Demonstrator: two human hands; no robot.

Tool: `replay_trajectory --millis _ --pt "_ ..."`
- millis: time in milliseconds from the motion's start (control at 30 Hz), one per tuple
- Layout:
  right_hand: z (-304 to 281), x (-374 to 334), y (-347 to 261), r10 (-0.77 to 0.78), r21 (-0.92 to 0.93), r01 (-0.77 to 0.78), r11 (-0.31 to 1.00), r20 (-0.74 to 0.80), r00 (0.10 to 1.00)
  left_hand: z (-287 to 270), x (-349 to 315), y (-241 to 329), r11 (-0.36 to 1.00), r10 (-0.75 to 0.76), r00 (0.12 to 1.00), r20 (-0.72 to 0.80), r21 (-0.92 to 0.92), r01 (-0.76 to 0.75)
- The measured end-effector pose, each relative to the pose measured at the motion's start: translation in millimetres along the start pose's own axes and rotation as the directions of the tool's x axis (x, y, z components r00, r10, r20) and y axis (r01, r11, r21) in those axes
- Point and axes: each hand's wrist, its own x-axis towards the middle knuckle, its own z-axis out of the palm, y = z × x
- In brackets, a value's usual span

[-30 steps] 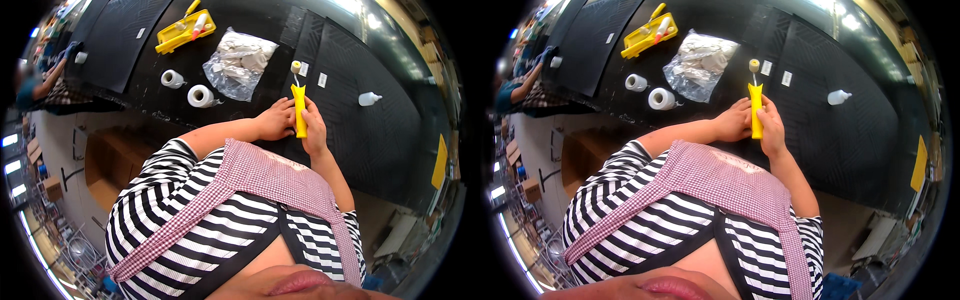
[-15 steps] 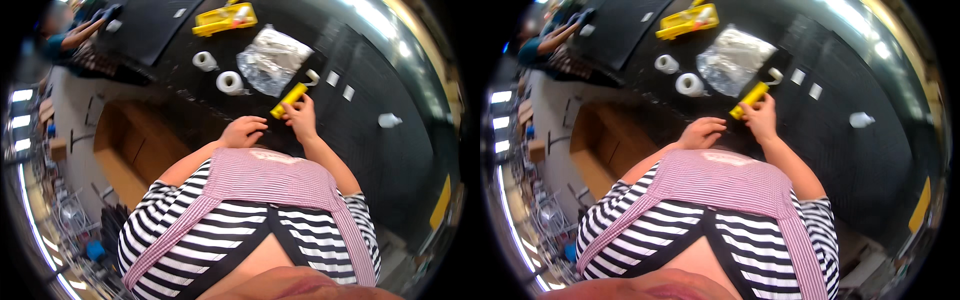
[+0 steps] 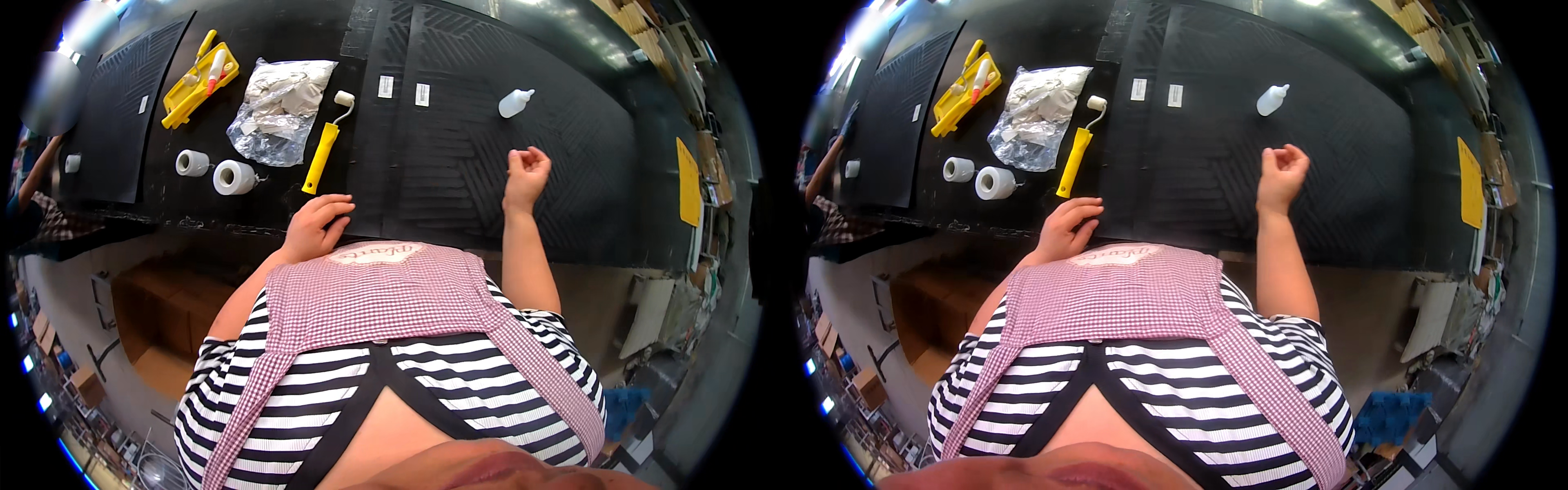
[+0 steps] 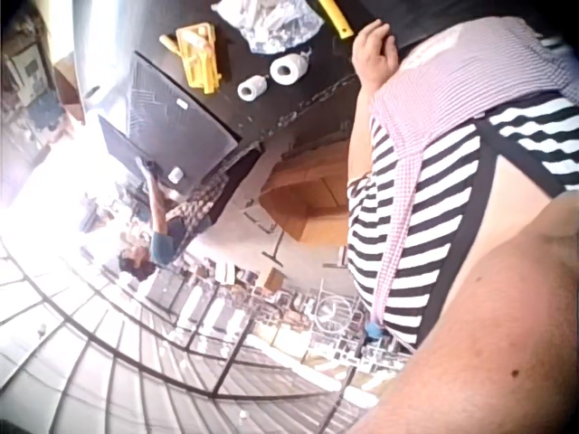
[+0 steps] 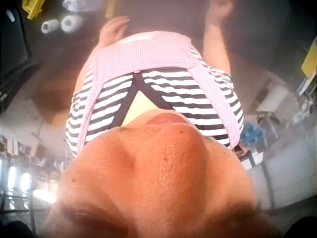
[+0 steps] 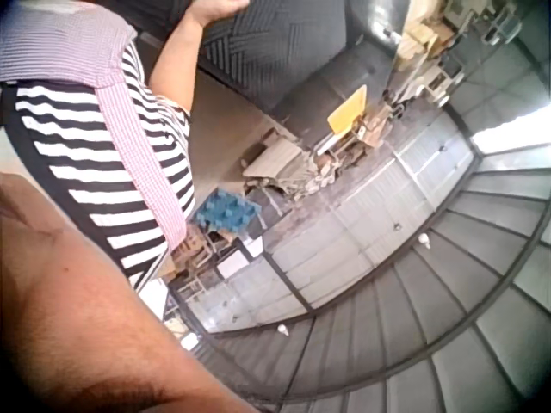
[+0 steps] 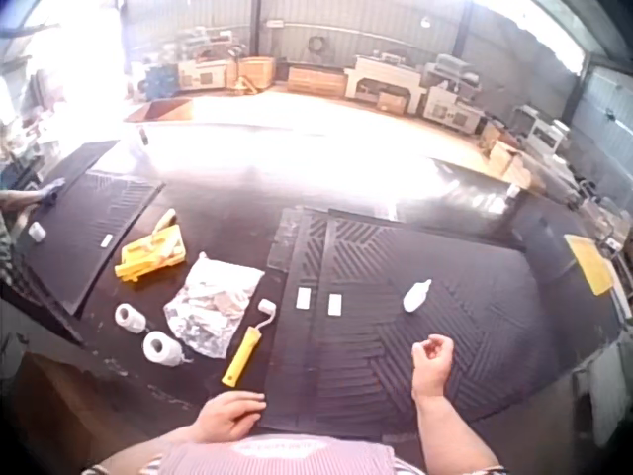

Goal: The person labels a rubber mat by applying adhesive from a bottle to small tags and then pressing them onto the mat using a handheld roller.

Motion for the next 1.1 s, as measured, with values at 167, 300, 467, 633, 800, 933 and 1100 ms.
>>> replay_trajectory --millis 167,300,467,633,800,933,1100 --pt "34 46 0 -0.154 -0.289 0.154 0.945 0.021 0.988 20 22 11 0.981 -0.144 0.988 -0.045 0.121 0.149" --pt "57 71 20 -0.241 -0.482 0.213 0.850 0.003 0.970 36 33 7 0.925 -0.379 0.913 -0.148 -0.056 0.375" --pt "52 85 31 -0.166 -0.528 0.164 0.834 0.043 0.985 39 55 1 0.639 -0.695 0.717 -0.045 -0.496 0.588" --pt "56 86 11 -0.174 -0.606 0.262 0.751 0.201 0.964 41 62 -16 0.604 -0.668 0.742 0.059 -0.539 0.587" --pt "73 84 1 -0.343 -0.744 0.394 0.539 0.233 0.910 48 54 -13 0.633 -0.667 0.745 0.005 -0.522 0.571" --pt "70 104 20 -0.226 -0.581 0.291 0.760 0.183 0.957 41 60 -5 0.721 -0.617 0.787 0.002 -0.399 0.567" --pt "148 -1 -57 -0.107 -0.035 0.183 0.982 0.697 0.709 37 36 12 0.762 -0.601 0.796 -0.079 -0.357 0.540"
